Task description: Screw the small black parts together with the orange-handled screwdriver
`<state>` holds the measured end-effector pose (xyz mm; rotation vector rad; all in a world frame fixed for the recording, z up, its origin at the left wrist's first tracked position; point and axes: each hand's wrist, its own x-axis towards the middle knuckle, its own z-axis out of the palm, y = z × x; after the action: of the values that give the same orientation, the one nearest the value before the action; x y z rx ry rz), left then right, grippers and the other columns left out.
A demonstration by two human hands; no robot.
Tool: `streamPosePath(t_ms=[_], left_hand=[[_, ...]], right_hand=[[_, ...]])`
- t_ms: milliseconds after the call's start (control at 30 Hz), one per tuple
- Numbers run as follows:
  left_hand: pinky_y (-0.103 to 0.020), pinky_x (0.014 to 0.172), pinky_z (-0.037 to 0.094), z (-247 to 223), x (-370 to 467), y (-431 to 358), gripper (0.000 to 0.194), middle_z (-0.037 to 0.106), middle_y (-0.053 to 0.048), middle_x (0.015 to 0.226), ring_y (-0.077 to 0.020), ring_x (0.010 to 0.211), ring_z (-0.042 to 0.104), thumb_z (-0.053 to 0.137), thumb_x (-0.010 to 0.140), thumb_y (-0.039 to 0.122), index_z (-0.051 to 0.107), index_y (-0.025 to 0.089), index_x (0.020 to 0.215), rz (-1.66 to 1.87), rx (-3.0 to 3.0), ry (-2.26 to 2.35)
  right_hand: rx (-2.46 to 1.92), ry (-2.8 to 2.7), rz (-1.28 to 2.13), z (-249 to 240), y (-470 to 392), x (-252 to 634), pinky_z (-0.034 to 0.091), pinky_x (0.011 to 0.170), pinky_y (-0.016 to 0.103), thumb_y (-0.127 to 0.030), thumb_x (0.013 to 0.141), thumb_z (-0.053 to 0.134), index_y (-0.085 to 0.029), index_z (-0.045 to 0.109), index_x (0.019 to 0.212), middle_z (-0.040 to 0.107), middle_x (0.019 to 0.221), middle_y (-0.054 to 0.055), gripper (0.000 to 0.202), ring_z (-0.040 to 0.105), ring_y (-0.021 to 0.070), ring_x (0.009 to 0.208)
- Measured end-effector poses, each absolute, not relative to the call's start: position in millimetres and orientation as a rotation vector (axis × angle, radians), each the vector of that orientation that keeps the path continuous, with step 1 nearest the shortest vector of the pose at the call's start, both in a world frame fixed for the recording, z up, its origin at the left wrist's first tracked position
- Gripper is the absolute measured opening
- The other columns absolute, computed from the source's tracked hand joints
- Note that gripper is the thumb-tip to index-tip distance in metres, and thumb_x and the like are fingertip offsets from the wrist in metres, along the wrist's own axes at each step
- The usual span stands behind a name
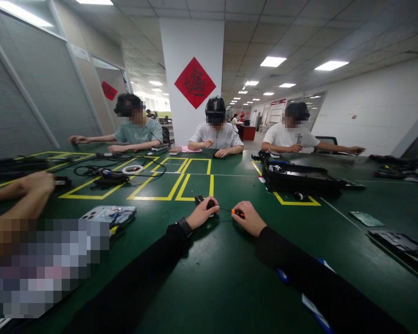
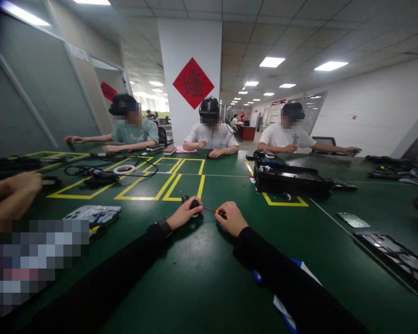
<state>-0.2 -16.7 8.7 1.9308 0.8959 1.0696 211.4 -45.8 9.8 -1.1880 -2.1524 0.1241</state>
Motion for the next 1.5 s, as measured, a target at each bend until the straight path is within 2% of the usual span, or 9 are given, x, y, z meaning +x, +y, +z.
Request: streamPosePath(t_ms=[133, 267, 467, 667, 800, 1000, 1100, 1333, 1500], left_hand=[[-0.025, 0.068, 0.041, 8.1, -0.3, -16.2, 0.018, 0.055, 0.001, 0.071, -0.0110, 0.069, 0.050, 0.048, 0.076, 0.033, 0.048, 0.016, 0.085, 1.081, 1.935, 0.882], [-0.025, 0.067, 0.041, 8.1, 0.1, -16.1, 0.019, 0.055, 0.001, 0.070, -0.0108, 0.067, 0.051, 0.048, 0.076, 0.033, 0.047, 0.017, 0.086, 1.069, 1.918, 0.889], [-0.026, 0.067, 0.041, 7.0, -0.9, -15.4, 0.018, 0.055, 0.001, 0.072, -0.0113, 0.068, 0.051, 0.050, 0.074, 0.030, 0.048, 0.016, 0.086, 1.071, 1.920, 0.883], [-0.025, 0.069, 0.040, 6.5, -1.4, -15.2, 0.016, 0.055, 0.001, 0.073, -0.0112, 0.070, 0.051, 0.050, 0.075, 0.028, 0.048, 0.017, 0.086, 1.076, 1.927, 0.847], [-0.025, 0.069, 0.040, 8.2, -1.5, -16.5, 0.016, 0.055, 0.001, 0.073, -0.0111, 0.069, 0.051, 0.050, 0.075, 0.028, 0.048, 0.017, 0.086, 1.074, 1.922, 0.859], [-0.025, 0.068, 0.040, 7.2, -3.0, -14.6, 0.017, 0.056, 0.001, 0.072, -0.0111, 0.069, 0.052, 0.049, 0.075, 0.030, 0.048, 0.017, 0.086, 1.081, 1.881, 0.860], [-0.024, 0.067, 0.039, 5.6, -3.0, -13.2, 0.017, 0.056, 0.001, 0.073, -0.0108, 0.069, 0.051, 0.050, 0.075, 0.030, 0.048, 0.017, 0.086, 1.090, 1.883, 0.865], [-0.024, 0.067, 0.039, 6.5, -3.1, -14.5, 0.020, 0.055, 0.001, 0.073, -0.0105, 0.068, 0.050, 0.049, 0.076, 0.032, 0.048, 0.016, 0.087, 1.068, 1.867, 0.861], [-0.026, 0.073, 0.040, 7.3, -4.5, -14.1, 0.019, 0.056, -0.001, 0.081, -0.0117, 0.075, 0.051, 0.051, 0.075, 0.030, 0.049, 0.016, 0.088, 1.086, 1.868, 0.833]], right_hand=[[-1.206, -2.141, 0.111, 9.5, -44.7, 210.5, 0.034, 0.082, 0.035, -0.021, 0.079, 0.045, -0.017, 0.058, 0.079, 0.056, 0.084, 0.006, 0.014, 0.044, 0.0181, 0.091], [-1.152, -2.128, 0.109, 8.7, -43.5, 211.4, 0.033, 0.083, 0.035, -0.017, 0.072, 0.050, -0.018, 0.056, 0.079, 0.055, 0.087, 0.006, 0.008, 0.044, 0.0187, 0.092], [-1.184, -2.091, 0.188, 7.2, -43.8, 211.5, 0.037, 0.075, 0.032, -0.015, 0.066, 0.056, -0.018, 0.052, 0.078, 0.053, 0.083, 0.003, 0.014, 0.045, 0.0177, 0.085], [-1.202, -2.151, 0.194, 9.9, -46.4, 211.2, 0.037, 0.076, 0.031, -0.028, 0.076, 0.050, -0.017, 0.055, 0.078, 0.054, 0.081, 0.004, 0.012, 0.045, 0.0169, 0.084], [-1.176, -2.197, 0.198, 12.2, -44.8, 212.1, 0.035, 0.079, 0.031, -0.025, 0.084, 0.039, -0.016, 0.058, 0.074, 0.055, 0.078, 0.005, 0.023, 0.046, 0.0157, 0.083], [-1.137, -2.169, 0.205, 8.9, -43.8, 212.5, 0.037, 0.077, 0.030, -0.025, 0.076, 0.051, -0.017, 0.056, 0.081, 0.055, 0.083, 0.004, 0.010, 0.046, 0.0159, 0.084], [-1.175, -2.130, 0.229, 6.9, -44.6, 212.3, 0.038, 0.074, 0.029, -0.026, 0.072, 0.057, -0.017, 0.054, 0.084, 0.054, 0.085, 0.004, 0.015, 0.046, 0.0159, 0.083], [-1.199, -2.189, 0.260, 8.5, -42.2, 213.6, 0.036, 0.078, 0.030, -0.026, 0.083, 0.040, -0.016, 0.059, 0.075, 0.056, 0.079, 0.004, 0.023, 0.047, 0.0153, 0.082], [-1.174, -2.150, 0.306, 7.9, -41.4, 215.1, 0.038, 0.075, 0.030, -0.025, 0.078, 0.048, -0.016, 0.058, 0.081, 0.056, 0.083, 0.004, 0.013, 0.048, 0.0150, 0.081]])
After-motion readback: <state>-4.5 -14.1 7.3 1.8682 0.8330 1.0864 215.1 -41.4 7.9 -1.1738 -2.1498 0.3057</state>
